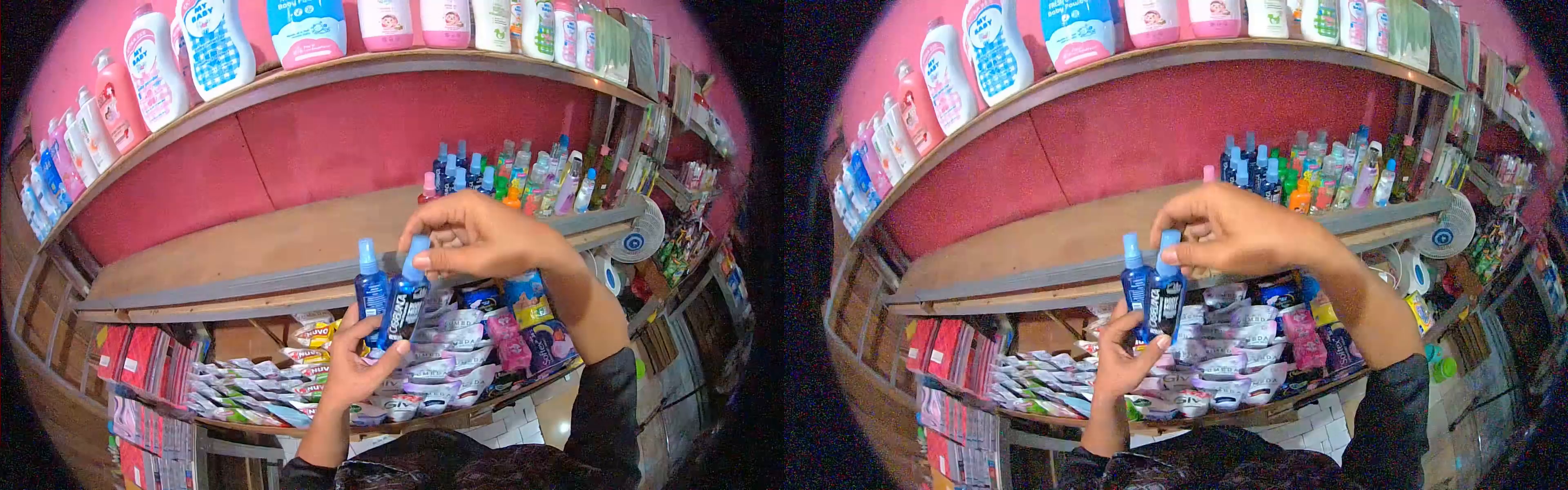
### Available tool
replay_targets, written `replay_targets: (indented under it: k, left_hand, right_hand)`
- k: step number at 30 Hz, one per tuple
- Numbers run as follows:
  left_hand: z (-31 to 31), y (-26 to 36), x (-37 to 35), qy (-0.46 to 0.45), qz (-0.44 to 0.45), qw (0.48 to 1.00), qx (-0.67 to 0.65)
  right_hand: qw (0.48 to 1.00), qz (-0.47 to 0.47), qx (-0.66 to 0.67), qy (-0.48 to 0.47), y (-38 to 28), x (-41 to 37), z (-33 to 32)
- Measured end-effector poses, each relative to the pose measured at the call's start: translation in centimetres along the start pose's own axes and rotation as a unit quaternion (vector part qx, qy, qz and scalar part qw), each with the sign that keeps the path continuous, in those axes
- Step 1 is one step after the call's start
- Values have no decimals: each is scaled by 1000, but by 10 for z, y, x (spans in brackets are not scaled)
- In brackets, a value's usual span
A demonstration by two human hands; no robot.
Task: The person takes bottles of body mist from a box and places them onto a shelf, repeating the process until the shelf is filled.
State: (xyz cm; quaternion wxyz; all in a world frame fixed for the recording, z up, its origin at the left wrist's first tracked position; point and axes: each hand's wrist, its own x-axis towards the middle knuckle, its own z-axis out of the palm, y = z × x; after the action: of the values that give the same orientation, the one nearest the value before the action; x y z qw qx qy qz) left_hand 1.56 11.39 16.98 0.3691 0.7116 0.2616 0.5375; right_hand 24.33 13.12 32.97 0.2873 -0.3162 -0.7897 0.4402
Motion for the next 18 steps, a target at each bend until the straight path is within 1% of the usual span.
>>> replay_targets:
  k: [1,2,5,6,7,9,10,11,12,13,15,16,18]
  left_hand:
    - [-1,-3,-2,6,-21,1000,-9]
    - [0,-5,-2,21,-22,999,-38]
    - [-7,-2,-8,45,-9,999,10]
    - [-11,-2,-15,55,-43,998,7]
    - [-12,5,-18,69,-36,997,22]
    - [-21,-3,-33,75,-83,993,43]
    - [-23,-2,-36,79,-59,993,58]
    - [-24,-2,-42,83,-59,993,66]
    - [-25,-4,-48,91,-73,992,44]
    - [-26,-6,-54,99,-88,991,23]
    - [-28,-9,-63,98,-94,991,24]
    - [-29,-9,-66,98,-97,990,24]
    - [-32,-4,-69,73,-100,992,34]
  right_hand:
    - [1000,-9,-2,14,-2,1,-3]
    - [999,-39,19,29,0,5,-6]
    - [997,-27,1,76,-6,13,-30]
    - [992,-77,6,96,-2,19,-38]
    - [989,-91,-8,116,0,25,-48]
    - [977,-72,-58,193,0,35,-63]
    - [969,-86,-80,220,4,42,-70]
    - [959,-99,-102,246,11,50,-77]
    - [948,-111,-123,271,16,57,-85]
    - [928,-97,-198,300,22,65,-93]
    - [870,-64,-342,349,30,78,-105]
    - [846,-47,-373,379,29,83,-104]
    - [841,21,-394,371,35,94,-110]
